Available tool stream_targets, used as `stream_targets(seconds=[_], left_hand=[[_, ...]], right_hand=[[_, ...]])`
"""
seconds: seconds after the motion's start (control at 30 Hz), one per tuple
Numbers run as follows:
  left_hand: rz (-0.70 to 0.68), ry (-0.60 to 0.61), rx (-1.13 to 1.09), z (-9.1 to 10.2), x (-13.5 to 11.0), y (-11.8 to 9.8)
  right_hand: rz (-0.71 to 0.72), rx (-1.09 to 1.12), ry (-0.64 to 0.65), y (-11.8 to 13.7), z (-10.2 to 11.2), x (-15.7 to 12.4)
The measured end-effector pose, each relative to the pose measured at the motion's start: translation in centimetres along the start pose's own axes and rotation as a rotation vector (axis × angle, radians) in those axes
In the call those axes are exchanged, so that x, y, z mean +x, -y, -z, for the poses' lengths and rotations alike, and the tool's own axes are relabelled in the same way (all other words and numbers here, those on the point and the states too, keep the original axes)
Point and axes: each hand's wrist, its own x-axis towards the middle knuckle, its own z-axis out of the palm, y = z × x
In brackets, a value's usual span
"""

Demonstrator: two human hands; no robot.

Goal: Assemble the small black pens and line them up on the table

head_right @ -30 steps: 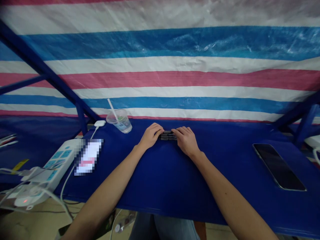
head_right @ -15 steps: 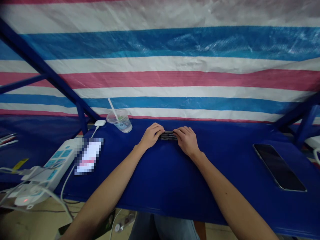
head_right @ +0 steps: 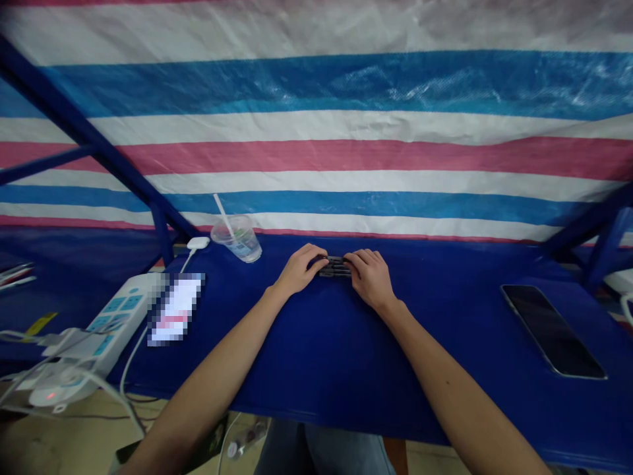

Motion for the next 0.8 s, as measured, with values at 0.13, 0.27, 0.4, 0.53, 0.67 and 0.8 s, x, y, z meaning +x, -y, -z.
stream_targets(seconds=[0.13, 0.27, 0.4, 0.53, 0.67, 0.8], left_hand=[[0.013, -0.005, -0.003, -0.06, -0.02, 0.07], [-0.018, 0.029, 0.001, 0.07, 0.01, -0.06], [0.026, 0.011, -0.012, 0.03, 0.05, -0.04], [-0.002, 0.025, -0.005, 0.0, 0.1, 0.05], [0.003, 0.023, -0.018, 0.02, 0.02, 0.07], [0.019, 0.003, -0.014, -0.05, -0.03, 0.15]], right_hand=[[0.002, -0.006, 0.005, 0.08, 0.13, 0.06], [0.017, -0.002, 0.005, 0.16, 0.2, 0.11], [0.008, -0.003, 0.004, 0.14, 0.18, 0.14], [0.011, -0.008, 0.015, 0.15, 0.18, 0.13], [0.02, -0.004, 0.012, 0.15, 0.15, 0.07], [0.023, -0.007, 0.013, 0.16, 0.14, 0.04]])
